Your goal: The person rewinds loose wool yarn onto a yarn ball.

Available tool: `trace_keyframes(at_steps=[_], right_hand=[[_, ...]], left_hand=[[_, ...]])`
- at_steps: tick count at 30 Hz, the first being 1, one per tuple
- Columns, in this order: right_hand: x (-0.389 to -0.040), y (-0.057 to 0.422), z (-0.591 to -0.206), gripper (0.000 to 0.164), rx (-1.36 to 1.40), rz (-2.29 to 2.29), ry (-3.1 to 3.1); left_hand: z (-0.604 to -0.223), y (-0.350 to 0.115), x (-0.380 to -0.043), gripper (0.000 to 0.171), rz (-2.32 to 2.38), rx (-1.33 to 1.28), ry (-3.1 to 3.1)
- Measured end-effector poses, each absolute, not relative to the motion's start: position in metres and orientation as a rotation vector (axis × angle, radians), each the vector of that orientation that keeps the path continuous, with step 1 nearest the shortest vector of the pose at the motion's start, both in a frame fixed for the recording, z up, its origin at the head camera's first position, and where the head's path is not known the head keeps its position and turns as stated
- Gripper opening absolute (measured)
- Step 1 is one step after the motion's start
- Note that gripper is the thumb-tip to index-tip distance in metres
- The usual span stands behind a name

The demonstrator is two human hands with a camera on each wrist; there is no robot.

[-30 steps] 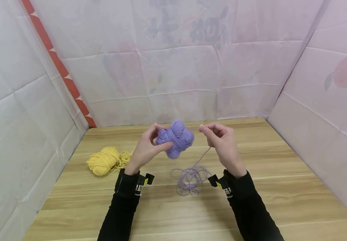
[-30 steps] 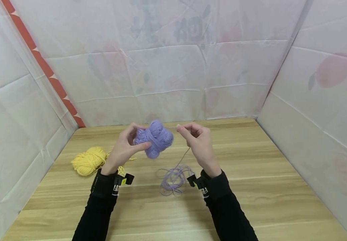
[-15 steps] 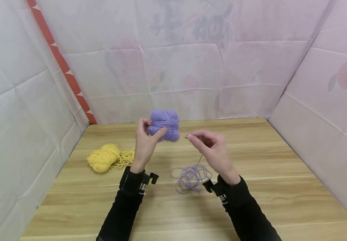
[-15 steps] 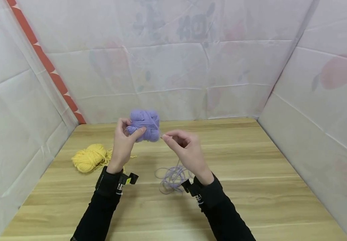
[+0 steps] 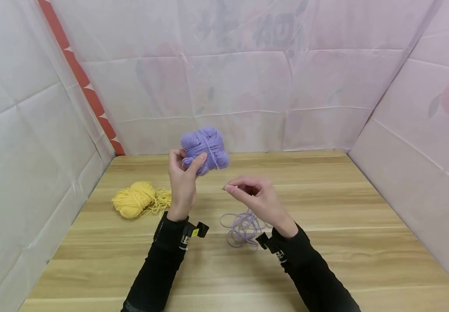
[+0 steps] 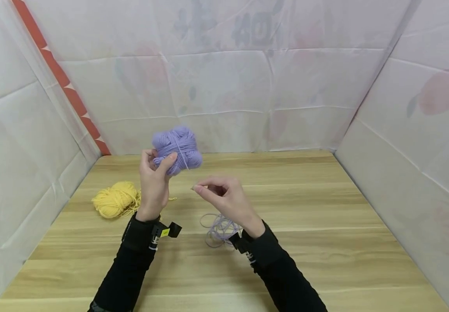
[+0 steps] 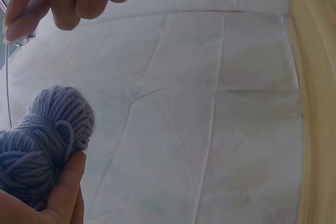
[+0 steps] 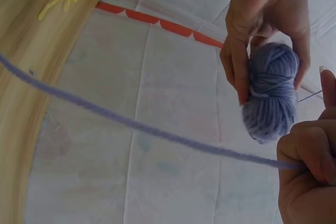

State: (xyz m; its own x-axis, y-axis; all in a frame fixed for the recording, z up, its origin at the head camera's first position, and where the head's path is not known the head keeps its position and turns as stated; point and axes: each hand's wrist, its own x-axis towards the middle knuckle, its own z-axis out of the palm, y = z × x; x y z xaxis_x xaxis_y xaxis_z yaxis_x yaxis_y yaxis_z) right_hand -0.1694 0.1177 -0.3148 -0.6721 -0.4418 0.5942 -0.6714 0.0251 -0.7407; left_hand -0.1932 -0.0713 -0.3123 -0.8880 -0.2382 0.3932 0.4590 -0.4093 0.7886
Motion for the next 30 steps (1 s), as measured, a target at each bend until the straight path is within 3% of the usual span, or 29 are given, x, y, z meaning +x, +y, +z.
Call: trace_keyframes(at_steps=[18,25,30], right_hand=[[-0.189,0.121,-0.331,0.019,1.015,1.899,-2.225],[-0.195,0.136,-0.326,0.011,0.786,1.867,-2.297],[-0.199,0.147,-0.323,0.025,0.756,1.974,-2.313]], left_hand=[[-0.304,-0.059,-0.178,0.022,-2.479,-0.666,-1.399],[-0.306,-0.068,-0.177,0.027,-2.322,-0.868,-1.669],[-0.306,-0.075,-0.176,0.030,-2.287,-0.995,-1.829]])
